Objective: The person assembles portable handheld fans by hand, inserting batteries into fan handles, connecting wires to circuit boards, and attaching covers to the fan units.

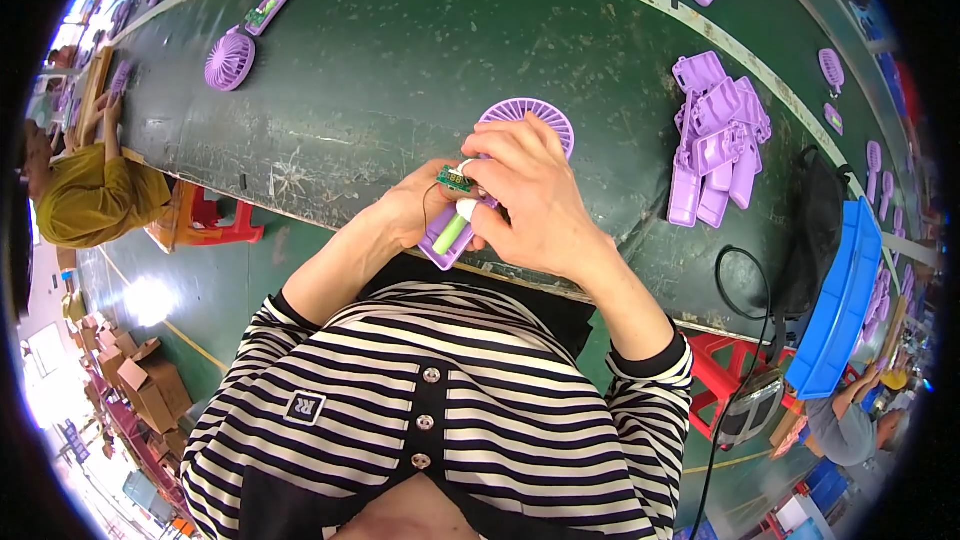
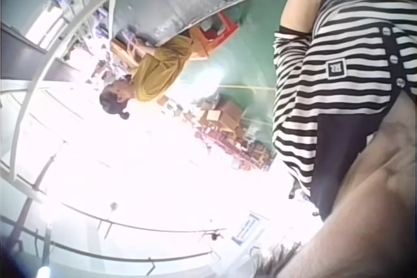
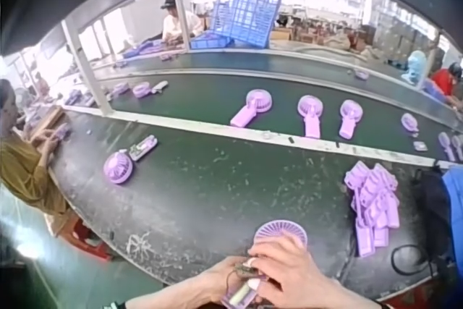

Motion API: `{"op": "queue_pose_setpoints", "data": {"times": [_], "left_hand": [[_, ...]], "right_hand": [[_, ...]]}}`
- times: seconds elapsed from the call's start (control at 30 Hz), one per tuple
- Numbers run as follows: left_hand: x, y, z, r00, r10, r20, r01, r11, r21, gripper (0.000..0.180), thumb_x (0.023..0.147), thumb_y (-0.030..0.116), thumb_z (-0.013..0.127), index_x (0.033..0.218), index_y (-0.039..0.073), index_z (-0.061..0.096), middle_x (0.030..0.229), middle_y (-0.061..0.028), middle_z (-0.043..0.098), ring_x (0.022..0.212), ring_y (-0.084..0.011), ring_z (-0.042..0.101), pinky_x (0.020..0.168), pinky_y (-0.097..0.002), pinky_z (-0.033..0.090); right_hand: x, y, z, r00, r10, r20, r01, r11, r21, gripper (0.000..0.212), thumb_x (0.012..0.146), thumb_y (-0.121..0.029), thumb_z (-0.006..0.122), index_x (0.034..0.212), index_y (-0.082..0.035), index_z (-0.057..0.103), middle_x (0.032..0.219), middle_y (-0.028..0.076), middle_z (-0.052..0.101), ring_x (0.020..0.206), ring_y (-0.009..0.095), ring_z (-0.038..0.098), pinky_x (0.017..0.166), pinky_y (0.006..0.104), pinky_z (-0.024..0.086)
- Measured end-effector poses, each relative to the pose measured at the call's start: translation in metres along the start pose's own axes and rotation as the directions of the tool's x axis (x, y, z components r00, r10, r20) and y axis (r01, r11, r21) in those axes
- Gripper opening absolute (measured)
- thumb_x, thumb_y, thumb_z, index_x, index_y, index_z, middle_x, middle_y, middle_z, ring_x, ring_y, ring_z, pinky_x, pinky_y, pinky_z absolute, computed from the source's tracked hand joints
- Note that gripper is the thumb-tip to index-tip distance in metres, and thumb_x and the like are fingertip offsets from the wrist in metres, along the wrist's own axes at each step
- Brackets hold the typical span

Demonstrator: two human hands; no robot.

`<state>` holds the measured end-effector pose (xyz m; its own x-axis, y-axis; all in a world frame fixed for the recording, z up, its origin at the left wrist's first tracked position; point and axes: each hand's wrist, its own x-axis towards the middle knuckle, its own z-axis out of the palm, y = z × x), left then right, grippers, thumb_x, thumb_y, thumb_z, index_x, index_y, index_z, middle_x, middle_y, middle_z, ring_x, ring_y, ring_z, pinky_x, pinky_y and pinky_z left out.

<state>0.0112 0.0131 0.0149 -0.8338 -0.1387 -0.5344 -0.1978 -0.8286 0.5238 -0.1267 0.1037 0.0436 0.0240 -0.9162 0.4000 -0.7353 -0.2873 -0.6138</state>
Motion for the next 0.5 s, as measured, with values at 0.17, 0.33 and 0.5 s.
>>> {"op": "queue_pose_setpoints", "data": {"times": [0.17,0.33,0.5], "left_hand": [[0.002,-0.006,-0.003,0.997,0.072,-0.022,-0.072,0.997,-0.018,0.025,0.091,0.019,0.046,0.095,-0.004,0.052,0.073,-0.0141,0.061,0.055,-0.0232,0.062,0.050,-0.0334,0.055],[0.004,-0.003,0.001,0.975,0.128,-0.183,-0.122,0.992,0.045,0.026,0.091,0.020,0.047,0.094,-0.005,0.052,0.074,-0.0143,0.060,0.056,-0.0242,0.062,0.051,-0.0343,0.055],[0.009,-0.003,-0.003,0.985,0.095,-0.144,-0.085,0.994,0.072,0.025,0.089,0.017,0.046,0.101,-0.005,0.049,0.086,-0.0133,0.059,0.072,-0.0208,0.061,0.059,-0.0353,0.054]], "right_hand": [[-0.006,0.001,0.012,0.997,0.004,-0.077,-0.013,0.992,-0.125,0.015,0.064,-0.002,0.060,0.079,-0.001,0.057,0.095,0.008,0.058,0.099,0.028,0.054,0.095,0.0493,0.031],[-0.011,-0.003,0.024,0.956,-0.129,-0.264,0.041,0.948,-0.315,0.016,0.060,-0.003,0.064,0.074,-0.002,0.057,0.094,0.009,0.059,0.096,0.027,0.056,0.096,0.0513,0.030],[-0.014,-0.002,0.030,0.919,-0.210,-0.333,0.071,0.921,-0.384,0.016,0.059,-0.002,0.064,0.073,-0.002,0.057,0.095,0.010,0.059,0.095,0.029,0.056,0.097,0.0525,0.029]]}}
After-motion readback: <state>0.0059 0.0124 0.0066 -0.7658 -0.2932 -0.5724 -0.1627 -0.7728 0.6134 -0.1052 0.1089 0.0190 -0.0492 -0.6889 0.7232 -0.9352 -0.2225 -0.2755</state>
